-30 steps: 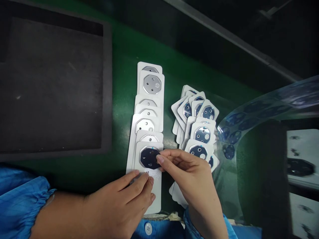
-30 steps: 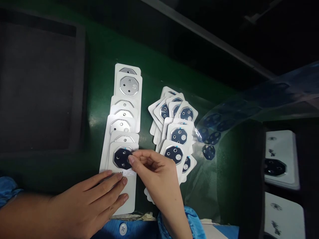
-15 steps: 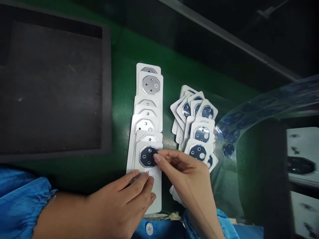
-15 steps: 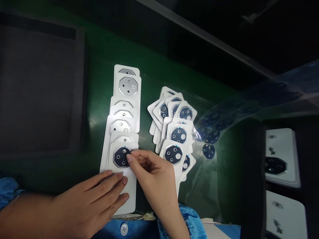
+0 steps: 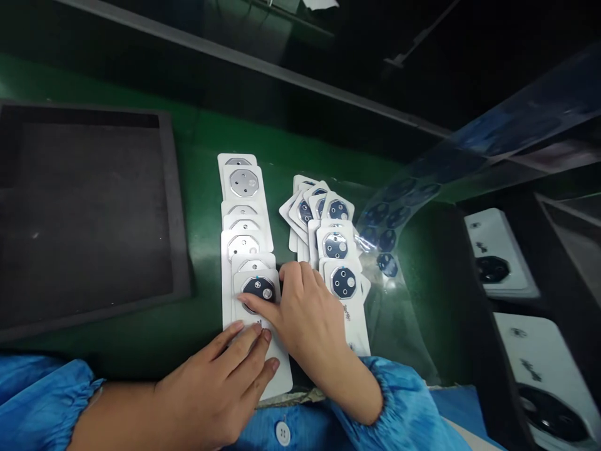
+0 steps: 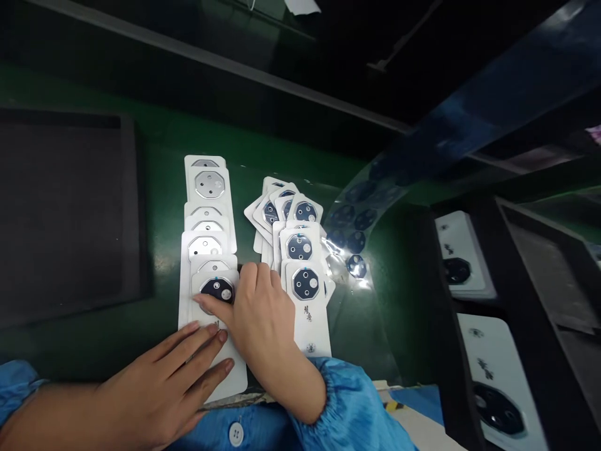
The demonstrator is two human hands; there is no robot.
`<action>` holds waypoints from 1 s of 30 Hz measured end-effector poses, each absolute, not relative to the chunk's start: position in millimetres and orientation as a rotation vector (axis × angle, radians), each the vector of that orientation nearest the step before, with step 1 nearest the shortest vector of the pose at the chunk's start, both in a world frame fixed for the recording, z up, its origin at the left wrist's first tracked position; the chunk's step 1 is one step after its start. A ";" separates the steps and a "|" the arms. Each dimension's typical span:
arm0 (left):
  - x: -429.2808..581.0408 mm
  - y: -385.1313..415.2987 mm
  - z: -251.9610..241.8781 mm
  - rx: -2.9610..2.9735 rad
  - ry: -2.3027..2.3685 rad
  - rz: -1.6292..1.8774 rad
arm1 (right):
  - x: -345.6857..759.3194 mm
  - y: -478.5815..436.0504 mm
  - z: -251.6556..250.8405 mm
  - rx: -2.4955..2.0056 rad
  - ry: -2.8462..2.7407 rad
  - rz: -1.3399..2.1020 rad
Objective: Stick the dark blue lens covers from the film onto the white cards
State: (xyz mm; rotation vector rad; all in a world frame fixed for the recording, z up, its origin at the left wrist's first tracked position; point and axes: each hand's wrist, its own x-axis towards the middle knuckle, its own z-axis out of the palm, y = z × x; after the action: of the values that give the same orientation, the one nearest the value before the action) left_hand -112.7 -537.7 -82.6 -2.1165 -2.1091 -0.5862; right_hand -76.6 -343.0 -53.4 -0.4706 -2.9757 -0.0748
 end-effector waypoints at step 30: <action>-118.3 -535.8 -95.9 -2.025 -1.935 -0.590 | -0.3 -161.7 -42.8 -0.742 -2.593 0.483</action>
State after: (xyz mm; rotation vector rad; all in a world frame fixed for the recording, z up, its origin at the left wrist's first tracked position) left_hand -118.3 -535.8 -95.9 -2.0249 -1.9353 -0.5901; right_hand -0.3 -161.7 -42.8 -0.7423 -2.5932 0.4827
